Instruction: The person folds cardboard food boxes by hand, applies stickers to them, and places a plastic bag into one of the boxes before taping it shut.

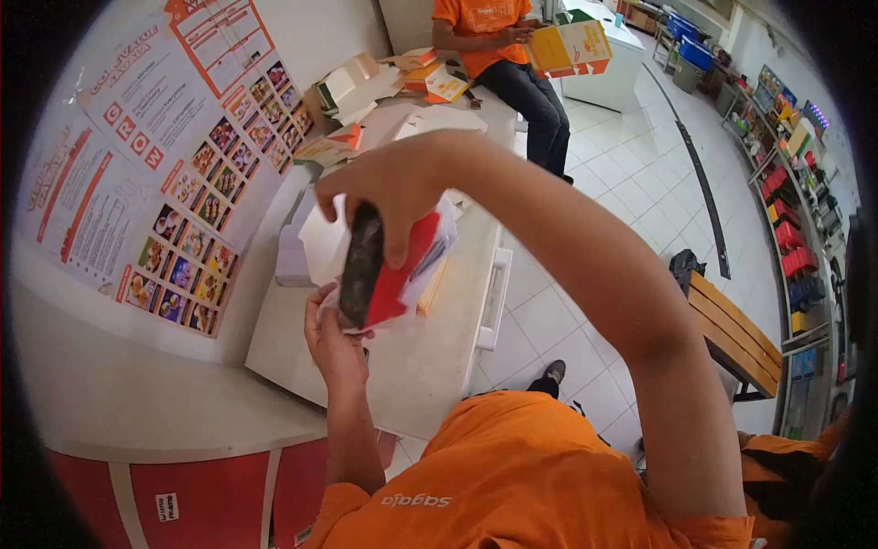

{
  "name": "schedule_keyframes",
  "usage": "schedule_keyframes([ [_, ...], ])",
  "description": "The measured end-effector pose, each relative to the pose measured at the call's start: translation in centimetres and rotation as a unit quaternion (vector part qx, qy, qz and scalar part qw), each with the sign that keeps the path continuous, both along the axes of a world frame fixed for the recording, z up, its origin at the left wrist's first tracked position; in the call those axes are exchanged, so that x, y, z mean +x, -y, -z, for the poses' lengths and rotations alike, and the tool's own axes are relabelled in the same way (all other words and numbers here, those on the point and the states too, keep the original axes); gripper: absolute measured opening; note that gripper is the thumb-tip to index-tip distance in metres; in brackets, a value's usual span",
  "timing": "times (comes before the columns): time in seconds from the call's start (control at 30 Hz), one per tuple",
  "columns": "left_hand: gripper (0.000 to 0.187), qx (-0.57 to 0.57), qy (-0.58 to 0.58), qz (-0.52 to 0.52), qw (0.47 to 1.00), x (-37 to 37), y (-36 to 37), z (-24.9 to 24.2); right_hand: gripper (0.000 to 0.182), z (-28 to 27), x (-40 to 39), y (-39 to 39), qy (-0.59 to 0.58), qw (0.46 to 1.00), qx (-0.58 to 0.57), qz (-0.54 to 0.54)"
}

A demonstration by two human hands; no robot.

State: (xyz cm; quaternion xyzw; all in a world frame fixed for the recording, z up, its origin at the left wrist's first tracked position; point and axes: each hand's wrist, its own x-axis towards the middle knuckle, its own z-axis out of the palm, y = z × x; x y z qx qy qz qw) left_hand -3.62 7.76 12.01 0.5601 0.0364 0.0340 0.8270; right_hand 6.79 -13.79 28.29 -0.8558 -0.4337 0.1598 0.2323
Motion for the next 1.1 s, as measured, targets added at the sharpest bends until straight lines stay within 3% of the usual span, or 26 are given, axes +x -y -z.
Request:
schedule_keyframes([
  [0.1, 0.024, -0.077, -0.002, -0.047, 0.996, 0.7, -0.9, 2.5, 0.075, 0.9, 0.1, -2.2, 0.108, 0.994, 0.029, -0.018],
  [0.17, 0.020, -0.058, -0.022, -0.070, 0.996, 1.1, -0.1, 2.3, 0.071, 2.1, 0.2, -2.9, 0.151, 0.988, 0.025, -0.026],
  [0.27, 0.016, -0.069, -0.073, -0.098, 0.990, 1.1, 0.4, 4.2, 0.067, 4.6, -0.9, -3.7, 0.195, 0.964, -0.176, 0.028],
  [0.47, 0.020, -0.056, -0.083, -0.042, 0.994, -0.4, 0.7, 6.8, 0.066, 6.9, -1.9, -2.9, 0.232, 0.954, -0.186, 0.029],
  [0.8, 0.025, -0.058, -0.070, -0.088, 0.992, 0.5, 1.0, 7.8, 0.056, 8.1, -2.4, -2.8, 0.297, 0.937, -0.180, 0.038],
  [0.93, 0.030, -0.055, -0.082, -0.102, 0.990, 0.6, 0.7, 6.8, 0.066, 8.2, -1.9, -2.6, 0.298, 0.937, -0.174, 0.048],
  [1.0, 0.031, -0.058, -0.072, -0.092, 0.991, 1.1, 0.6, 6.5, 0.083, 6.3, -2.1, -1.0, 0.213, 0.971, -0.092, 0.059],
  [1.03, 0.033, -0.059, -0.070, -0.096, 0.991, 1.3, 0.2, 6.3, 0.083, 5.2, -2.1, 0.3, 0.223, 0.968, -0.093, 0.068],
  [1.1, 0.034, -0.067, 0.013, -0.056, 0.996, 1.9, -0.3, 6.2, 0.096, 3.2, -1.9, 3.8, 0.199, 0.961, 0.169, 0.089],
])
